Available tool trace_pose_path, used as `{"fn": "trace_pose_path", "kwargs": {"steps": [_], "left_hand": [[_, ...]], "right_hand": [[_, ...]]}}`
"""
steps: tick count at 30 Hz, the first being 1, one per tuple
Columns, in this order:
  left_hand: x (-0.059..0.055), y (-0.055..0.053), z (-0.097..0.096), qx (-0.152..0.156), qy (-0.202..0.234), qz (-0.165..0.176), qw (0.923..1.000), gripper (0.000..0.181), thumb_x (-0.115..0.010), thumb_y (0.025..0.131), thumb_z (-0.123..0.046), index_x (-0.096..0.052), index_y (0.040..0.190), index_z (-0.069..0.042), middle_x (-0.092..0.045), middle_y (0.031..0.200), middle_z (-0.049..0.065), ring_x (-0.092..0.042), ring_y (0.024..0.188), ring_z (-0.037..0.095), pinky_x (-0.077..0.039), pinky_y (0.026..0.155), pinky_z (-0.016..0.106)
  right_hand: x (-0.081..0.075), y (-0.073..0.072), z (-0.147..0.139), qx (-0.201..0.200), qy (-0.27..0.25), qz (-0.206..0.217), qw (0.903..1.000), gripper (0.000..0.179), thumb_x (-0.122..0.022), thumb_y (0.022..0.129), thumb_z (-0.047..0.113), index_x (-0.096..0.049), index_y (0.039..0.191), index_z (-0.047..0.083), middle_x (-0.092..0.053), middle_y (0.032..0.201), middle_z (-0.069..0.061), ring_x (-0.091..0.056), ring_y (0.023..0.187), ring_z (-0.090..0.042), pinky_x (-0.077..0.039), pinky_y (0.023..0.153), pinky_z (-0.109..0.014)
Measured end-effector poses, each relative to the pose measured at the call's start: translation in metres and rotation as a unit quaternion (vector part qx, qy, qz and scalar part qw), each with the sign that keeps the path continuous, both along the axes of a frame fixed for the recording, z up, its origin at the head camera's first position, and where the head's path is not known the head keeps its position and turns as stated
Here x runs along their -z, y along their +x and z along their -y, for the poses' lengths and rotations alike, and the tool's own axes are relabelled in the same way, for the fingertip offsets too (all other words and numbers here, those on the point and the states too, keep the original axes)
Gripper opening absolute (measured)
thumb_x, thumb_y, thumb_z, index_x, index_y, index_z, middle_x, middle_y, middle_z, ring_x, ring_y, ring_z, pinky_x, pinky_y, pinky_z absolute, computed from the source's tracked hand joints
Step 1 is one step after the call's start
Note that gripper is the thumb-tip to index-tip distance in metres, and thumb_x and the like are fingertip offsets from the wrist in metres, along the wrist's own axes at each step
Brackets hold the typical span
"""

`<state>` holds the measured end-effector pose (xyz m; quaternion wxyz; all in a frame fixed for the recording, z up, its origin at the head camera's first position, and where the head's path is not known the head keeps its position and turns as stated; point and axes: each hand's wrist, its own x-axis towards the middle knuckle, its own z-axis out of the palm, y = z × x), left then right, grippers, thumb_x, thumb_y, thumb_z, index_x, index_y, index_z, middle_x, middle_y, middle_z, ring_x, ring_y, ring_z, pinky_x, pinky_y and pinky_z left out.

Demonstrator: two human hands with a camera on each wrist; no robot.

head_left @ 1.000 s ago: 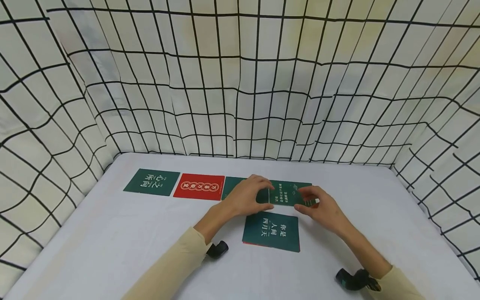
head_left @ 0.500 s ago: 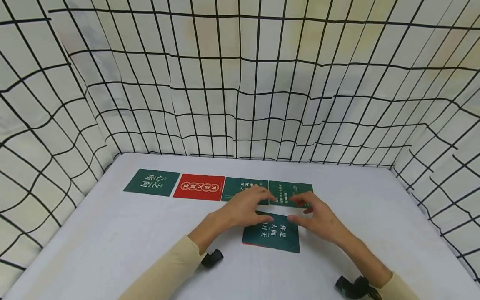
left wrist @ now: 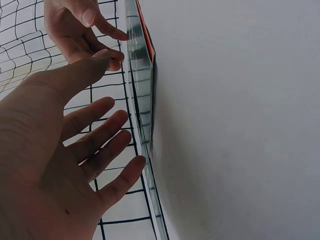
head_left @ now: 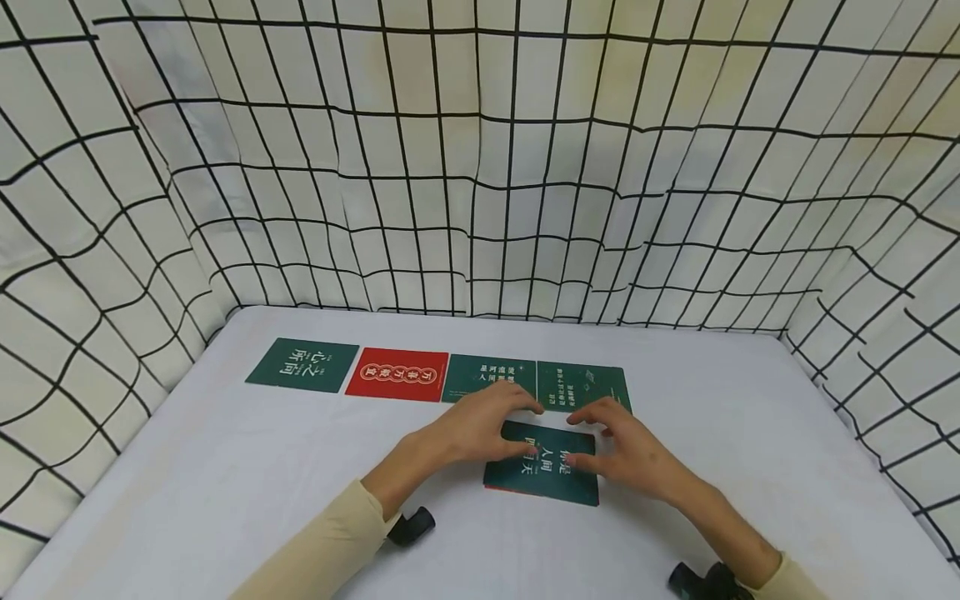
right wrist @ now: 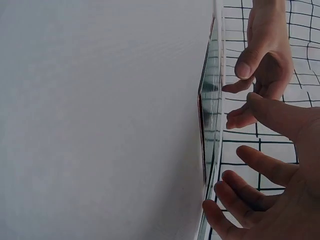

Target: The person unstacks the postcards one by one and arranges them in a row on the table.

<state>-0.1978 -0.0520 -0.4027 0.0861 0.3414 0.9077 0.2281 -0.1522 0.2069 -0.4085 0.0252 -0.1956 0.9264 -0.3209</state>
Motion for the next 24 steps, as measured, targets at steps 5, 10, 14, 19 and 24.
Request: {"fn": "trace_pose_path", "kwargs": {"steps": [5,10,14,19,24], "left_hand": [[0.000,0.003,0.001,0.001,-0.006,0.010,0.9999,0.059,-0.081,0.088,-0.045,-0.065,0.141,-0.024,-0.062,0.146,-0.001,-0.053,0.138,0.019,-0.052,0.114,0.045],[0.000,0.005,0.003,0.003,-0.009,0.012,0.9999,0.060,-0.080,0.088,-0.046,-0.064,0.141,-0.024,-0.061,0.146,-0.001,-0.053,0.138,0.019,-0.051,0.115,0.044],[0.001,0.007,0.005,0.001,-0.014,0.012,0.9998,0.060,-0.081,0.088,-0.046,-0.064,0.141,-0.024,-0.061,0.147,-0.001,-0.053,0.137,0.020,-0.051,0.115,0.045],[0.001,0.008,0.007,0.004,-0.021,0.006,0.9998,0.061,-0.082,0.087,-0.046,-0.065,0.141,-0.024,-0.062,0.145,-0.001,-0.056,0.135,0.020,-0.050,0.116,0.045],[0.002,0.011,0.008,0.010,-0.025,0.002,0.9996,0.062,-0.082,0.086,-0.048,-0.065,0.140,-0.024,-0.062,0.145,-0.001,-0.056,0.135,0.020,-0.048,0.117,0.046]], "right_hand": [[-0.003,0.003,0.003,0.007,0.019,0.020,0.9996,0.054,-0.088,0.083,0.036,-0.068,0.128,0.015,-0.061,0.127,-0.003,-0.058,0.116,-0.022,-0.057,0.098,-0.043],[-0.005,0.005,0.005,0.001,0.020,0.028,0.9994,0.055,-0.089,0.082,0.039,-0.068,0.128,0.016,-0.061,0.129,-0.005,-0.058,0.115,-0.024,-0.056,0.099,-0.047],[-0.005,0.008,0.005,-0.006,0.023,0.037,0.9990,0.059,-0.090,0.081,0.039,-0.067,0.130,0.016,-0.060,0.131,-0.006,-0.058,0.122,-0.027,-0.052,0.109,-0.056],[-0.004,0.010,0.007,-0.011,0.046,0.038,0.9982,0.068,-0.092,0.078,0.041,-0.063,0.134,0.015,-0.059,0.134,-0.006,-0.057,0.125,-0.027,-0.051,0.112,-0.055],[-0.003,0.013,0.009,-0.015,0.068,0.029,0.9971,0.077,-0.093,0.075,0.045,-0.061,0.138,0.016,-0.058,0.134,-0.005,-0.057,0.122,-0.024,-0.053,0.109,-0.052]]}}
